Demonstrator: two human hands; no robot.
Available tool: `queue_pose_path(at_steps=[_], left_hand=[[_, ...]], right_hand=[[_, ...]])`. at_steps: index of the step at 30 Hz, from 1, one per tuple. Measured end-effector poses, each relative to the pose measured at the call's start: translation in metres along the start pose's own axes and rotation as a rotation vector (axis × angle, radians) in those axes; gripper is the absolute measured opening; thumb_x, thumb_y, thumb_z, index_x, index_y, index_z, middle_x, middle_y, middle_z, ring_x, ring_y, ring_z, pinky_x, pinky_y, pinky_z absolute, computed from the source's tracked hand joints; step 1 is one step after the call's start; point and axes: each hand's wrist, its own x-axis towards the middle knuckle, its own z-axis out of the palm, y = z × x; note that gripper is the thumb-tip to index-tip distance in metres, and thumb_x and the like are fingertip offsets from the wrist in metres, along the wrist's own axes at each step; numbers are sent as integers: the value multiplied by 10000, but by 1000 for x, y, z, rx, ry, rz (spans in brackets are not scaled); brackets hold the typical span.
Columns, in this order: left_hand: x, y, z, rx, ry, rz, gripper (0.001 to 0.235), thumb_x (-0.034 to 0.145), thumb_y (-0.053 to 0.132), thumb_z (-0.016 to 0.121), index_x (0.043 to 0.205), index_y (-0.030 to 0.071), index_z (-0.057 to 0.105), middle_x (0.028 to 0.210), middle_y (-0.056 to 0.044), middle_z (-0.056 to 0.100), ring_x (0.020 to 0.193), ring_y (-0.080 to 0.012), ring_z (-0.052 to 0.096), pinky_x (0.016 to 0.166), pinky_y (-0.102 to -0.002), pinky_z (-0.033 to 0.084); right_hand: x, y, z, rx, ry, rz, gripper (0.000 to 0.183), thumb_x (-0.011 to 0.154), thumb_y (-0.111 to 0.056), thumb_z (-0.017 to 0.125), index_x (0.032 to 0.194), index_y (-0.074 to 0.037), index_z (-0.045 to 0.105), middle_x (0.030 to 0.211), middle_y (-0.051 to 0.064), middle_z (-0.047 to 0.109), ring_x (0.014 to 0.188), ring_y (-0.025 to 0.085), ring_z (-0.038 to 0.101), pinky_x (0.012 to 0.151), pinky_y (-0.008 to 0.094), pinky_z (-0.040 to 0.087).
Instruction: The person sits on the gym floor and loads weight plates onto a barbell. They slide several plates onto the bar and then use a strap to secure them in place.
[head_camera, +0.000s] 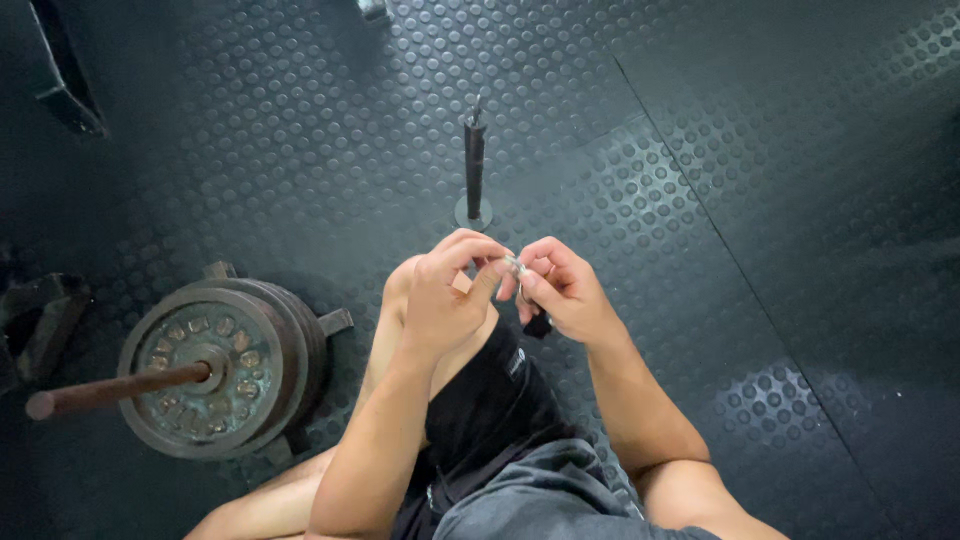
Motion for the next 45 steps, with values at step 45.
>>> queue_pose_path(at_steps=[45], left_hand=[[103, -118, 13, -204, -91, 139, 541, 870, 75, 629, 1371, 62, 425, 1013, -212, 653, 917, -281, 641, 790, -433, 484]], right_hand=[[155, -7, -44, -865, 109, -407, 221, 909, -36, 493, 1089, 8, 615, 786, 159, 655, 614, 303, 624, 573, 353, 512]])
